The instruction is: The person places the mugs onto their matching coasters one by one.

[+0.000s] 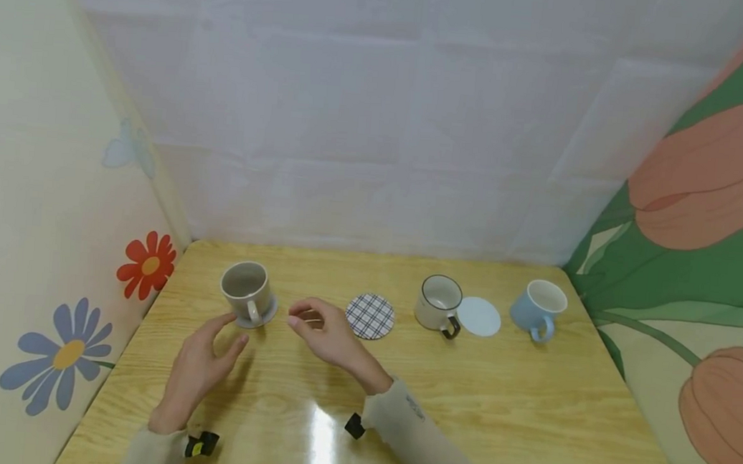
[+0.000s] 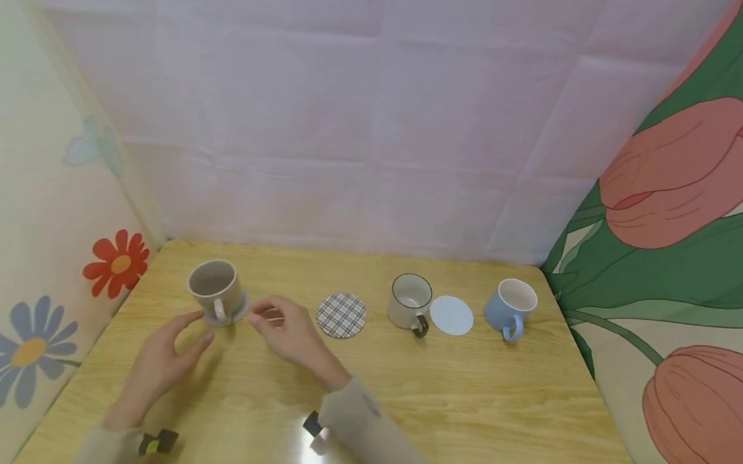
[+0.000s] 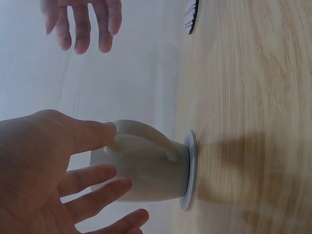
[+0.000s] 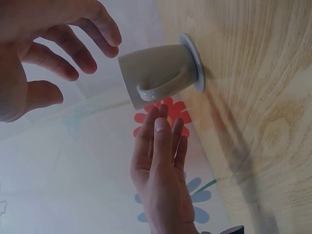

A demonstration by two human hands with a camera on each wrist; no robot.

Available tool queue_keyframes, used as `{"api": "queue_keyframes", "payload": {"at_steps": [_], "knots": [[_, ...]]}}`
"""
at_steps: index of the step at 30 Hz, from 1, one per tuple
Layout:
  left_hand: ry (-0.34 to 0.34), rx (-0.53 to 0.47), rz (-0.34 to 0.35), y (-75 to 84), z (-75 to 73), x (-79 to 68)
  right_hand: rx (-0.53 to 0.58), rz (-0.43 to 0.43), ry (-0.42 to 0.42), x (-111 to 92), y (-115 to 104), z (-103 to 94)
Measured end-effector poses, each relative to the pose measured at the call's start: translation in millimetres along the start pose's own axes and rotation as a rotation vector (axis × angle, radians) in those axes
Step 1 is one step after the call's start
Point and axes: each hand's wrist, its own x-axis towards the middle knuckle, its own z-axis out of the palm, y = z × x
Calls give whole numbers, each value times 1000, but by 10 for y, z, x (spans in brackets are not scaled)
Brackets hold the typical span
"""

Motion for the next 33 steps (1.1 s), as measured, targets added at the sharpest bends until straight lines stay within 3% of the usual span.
{"api": "queue_keyframes", "payload": {"at_steps": [11,24,33], "knots": [[43,-13,66,78,56,-15,-16,-39,31,-109,13,-202],[128,7,163,156,83,-12,-40,-33,56,-232,28,-368],[140,6,194,205,94,-19,-45,-6,44,-305,62,-424]]}}
